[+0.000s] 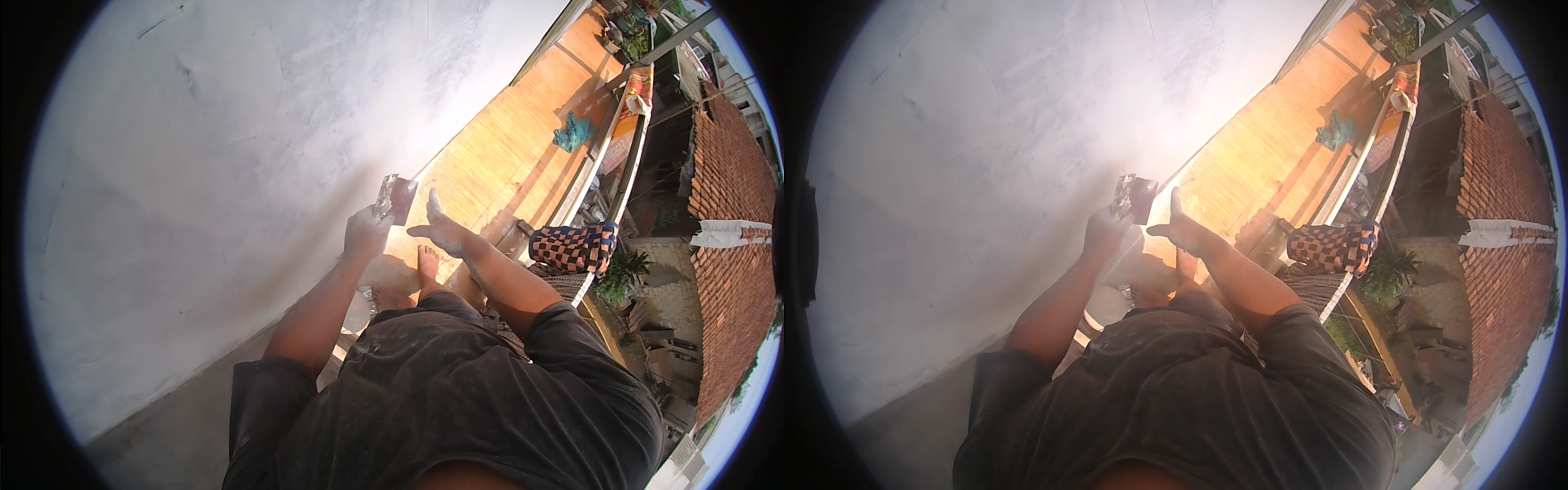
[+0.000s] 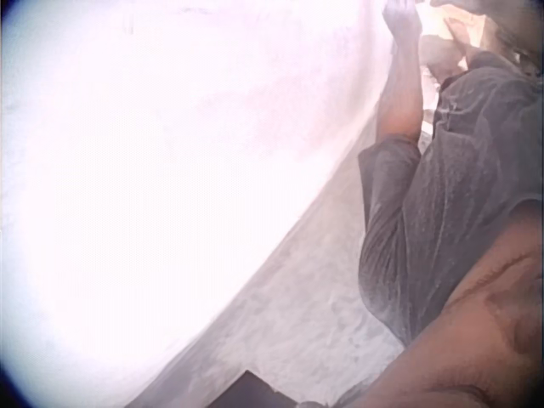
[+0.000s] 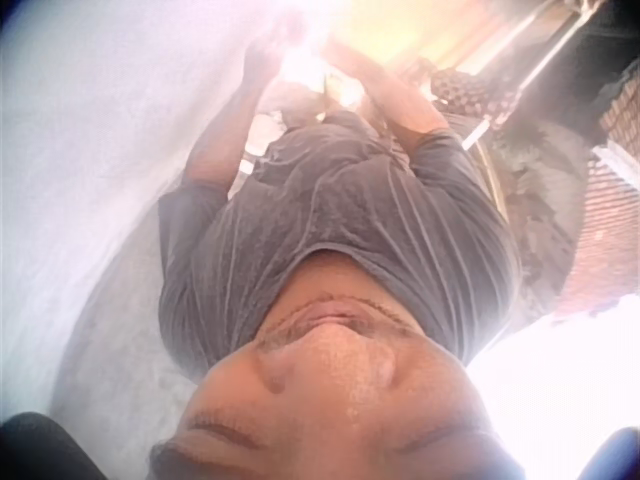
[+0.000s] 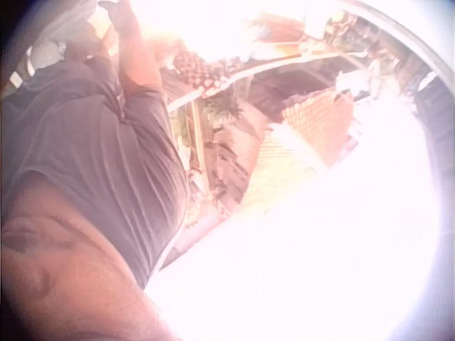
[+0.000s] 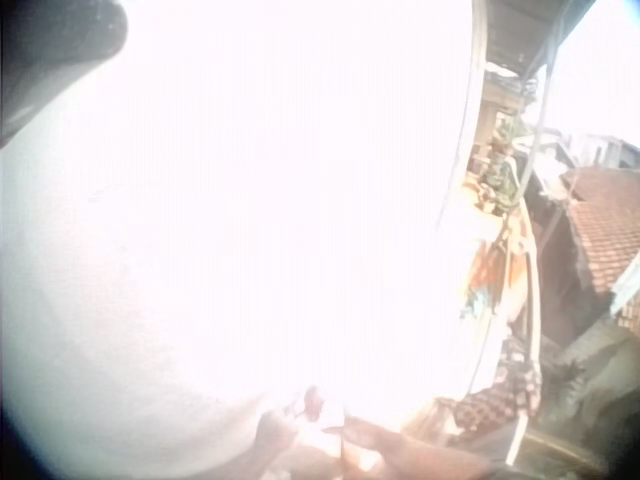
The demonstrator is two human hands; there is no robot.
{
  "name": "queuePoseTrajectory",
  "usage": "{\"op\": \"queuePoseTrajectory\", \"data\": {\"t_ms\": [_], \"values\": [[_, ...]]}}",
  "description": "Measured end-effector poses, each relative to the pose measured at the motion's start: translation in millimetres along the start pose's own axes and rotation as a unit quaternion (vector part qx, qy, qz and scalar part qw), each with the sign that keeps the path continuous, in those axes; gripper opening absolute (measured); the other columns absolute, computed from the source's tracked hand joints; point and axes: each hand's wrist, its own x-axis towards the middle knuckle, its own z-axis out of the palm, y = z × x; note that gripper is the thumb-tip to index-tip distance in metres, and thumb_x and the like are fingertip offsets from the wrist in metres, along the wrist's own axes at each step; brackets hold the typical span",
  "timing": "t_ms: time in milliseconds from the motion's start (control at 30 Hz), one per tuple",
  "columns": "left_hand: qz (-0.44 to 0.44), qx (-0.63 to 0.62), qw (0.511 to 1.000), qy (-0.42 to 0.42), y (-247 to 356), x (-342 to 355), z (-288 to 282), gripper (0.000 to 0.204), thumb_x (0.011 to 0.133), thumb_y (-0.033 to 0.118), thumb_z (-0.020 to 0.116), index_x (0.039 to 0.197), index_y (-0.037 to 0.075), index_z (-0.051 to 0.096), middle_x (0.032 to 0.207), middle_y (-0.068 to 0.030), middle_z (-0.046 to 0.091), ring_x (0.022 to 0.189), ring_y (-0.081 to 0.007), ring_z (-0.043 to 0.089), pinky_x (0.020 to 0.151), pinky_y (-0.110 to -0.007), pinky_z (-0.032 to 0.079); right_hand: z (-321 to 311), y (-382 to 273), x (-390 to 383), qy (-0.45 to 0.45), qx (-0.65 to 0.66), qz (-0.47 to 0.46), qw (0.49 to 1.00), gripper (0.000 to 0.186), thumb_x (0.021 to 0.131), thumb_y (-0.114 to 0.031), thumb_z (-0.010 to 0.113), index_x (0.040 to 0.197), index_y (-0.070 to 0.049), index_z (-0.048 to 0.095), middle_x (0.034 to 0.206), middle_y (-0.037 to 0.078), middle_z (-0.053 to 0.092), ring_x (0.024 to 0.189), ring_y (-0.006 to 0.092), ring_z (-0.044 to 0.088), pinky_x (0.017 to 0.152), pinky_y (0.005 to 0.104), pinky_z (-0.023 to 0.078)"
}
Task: The person smooths a white wall surface using a trowel and a sanding block. They repeatedly scrape and rub the wall to even out the texture, occasionally switching tools and adjusting their position.
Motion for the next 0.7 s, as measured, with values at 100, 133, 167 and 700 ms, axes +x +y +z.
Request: {"op": "queuePoseTrajectory", "data": {"t_ms": [100, 133, 167, 700], "values": [[-0.087, -0.052, 0.995, -0.027, -6.8, -12.9, -3.2, 0.027, 0.087, 0.025, 0.071, 0.099, 0.001, 0.073, 0.078, -0.0157, 0.072, 0.074, -0.0325, 0.07, 0.072, -0.044, 0.053, 20.1, 16.1, -9.6, 0.021, 0.11, 0.028, 0.993, 0.107, 0.094, -0.031, 0.07, 0.162, -0.005, -0.009, 0.165, 0.028, 0.02, 0.152, 0.0359, 0.026, 0.121, 0.0528, 0.023], [-0.124, -0.088, 0.987, -0.045, -9.6, -18.3, -3.6, 0.027, 0.086, 0.024, 0.073, 0.101, 0.001, 0.073, 0.078, -0.0132, 0.072, 0.074, -0.0287, 0.07, 0.072, -0.042, 0.054, 25.6, 20.4, -11.5, -0.001, 0.173, 0.023, 0.985, 0.097, 0.096, -0.032, 0.069, 0.161, -0.004, 0.004, 0.161, 0.025, 0.029, 0.149, 0.0332, 0.031, 0.119, 0.0534, 0.026], [-0.161, -0.122, 0.977, -0.064, -12.6, -24.4, -3.2, 0.027, 0.086, 0.022, 0.074, 0.103, 0.001, 0.072, 0.077, -0.0107, 0.072, 0.074, -0.0249, 0.07, 0.072, -0.039, 0.054, 31.0, 24.7, -13.4, -0.019, 0.229, 0.03, 0.973, 0.087, 0.097, -0.033, 0.068, 0.16, -0.003, 0.016, 0.158, 0.022, 0.037, 0.146, 0.0306, 0.036, 0.117, 0.0541, 0.029], [-0.099, 0.082, 0.976, -0.176, 11.2, -56.4, 10.5, 0.041, 0.089, 0.033, 0.07, 0.106, -0.005, 0.07, 0.096, -0.0214, 0.072, 0.097, -0.0402, 0.068, 0.086, -0.047, 0.052, -32.6, 8.7, -1.3, -0.248, 0.003, -0.017, 0.969, 0.032, 0.091, -0.013, 0.071, 0.121, -0.001, 0.068, 0.107, 0.008, 0.074, 0.099, 0.016, 0.068, 0.087, 0.0298, 0.054]]}}
